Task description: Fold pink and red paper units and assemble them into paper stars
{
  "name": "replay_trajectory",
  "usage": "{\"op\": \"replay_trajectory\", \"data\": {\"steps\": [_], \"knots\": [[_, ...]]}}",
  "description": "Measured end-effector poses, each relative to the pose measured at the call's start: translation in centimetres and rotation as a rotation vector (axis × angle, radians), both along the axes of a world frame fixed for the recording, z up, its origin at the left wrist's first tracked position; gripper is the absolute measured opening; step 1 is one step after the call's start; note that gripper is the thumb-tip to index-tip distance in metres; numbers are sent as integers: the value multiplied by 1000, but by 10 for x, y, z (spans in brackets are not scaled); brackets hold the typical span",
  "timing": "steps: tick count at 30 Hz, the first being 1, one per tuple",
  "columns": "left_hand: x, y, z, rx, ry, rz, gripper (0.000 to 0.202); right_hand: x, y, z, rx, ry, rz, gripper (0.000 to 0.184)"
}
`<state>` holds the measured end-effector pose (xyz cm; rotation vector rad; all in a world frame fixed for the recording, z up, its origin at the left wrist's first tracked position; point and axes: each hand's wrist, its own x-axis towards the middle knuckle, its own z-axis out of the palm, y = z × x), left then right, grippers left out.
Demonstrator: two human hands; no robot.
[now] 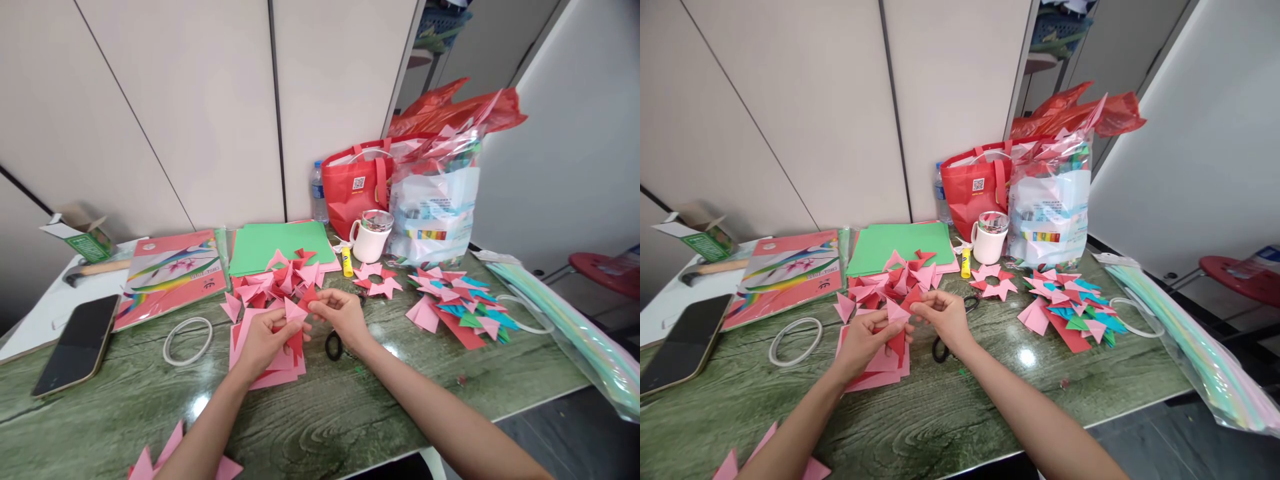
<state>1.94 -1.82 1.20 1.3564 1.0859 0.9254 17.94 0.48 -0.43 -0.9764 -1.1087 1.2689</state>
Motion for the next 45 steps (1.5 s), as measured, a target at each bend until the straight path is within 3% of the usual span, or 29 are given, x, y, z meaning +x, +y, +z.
{"op": "replay_trajectory", "data": {"steps": [12,17,20,24,27,31,35,38,41,43,45], "knots": [[-11,8,3,-88,-85,35,49,-1,2,-10,-14,-23,50,29],[-7,6,-1,-187,-192,-22,35,-4,-2,-10,23,-87,154,28],[-6,5,0,-267,-223,-37,29,-2,-1,-12,140,-252,98,21],[-10,9,1,-272,-270,129,28,6,9,-22,452,-602,-87,15],[-12,12,0,-276,-286,211,27,10,13,-30,591,-826,-67,24],[-11,13,-2,-282,-259,195,28,8,12,-35,631,-967,24,37],[-12,13,-3,-287,-263,207,30,6,11,-30,589,-759,28,30],[-12,13,-2,-276,-285,221,30,5,10,-24,432,-486,32,17],[-11,12,-2,-273,-295,221,29,3,8,-20,286,-281,71,27],[-11,11,-2,-281,-304,202,27,1,6,-18,272,-222,67,29],[-12,11,-2,-289,-323,167,26,0,4,-16,291,-237,49,19]]}}
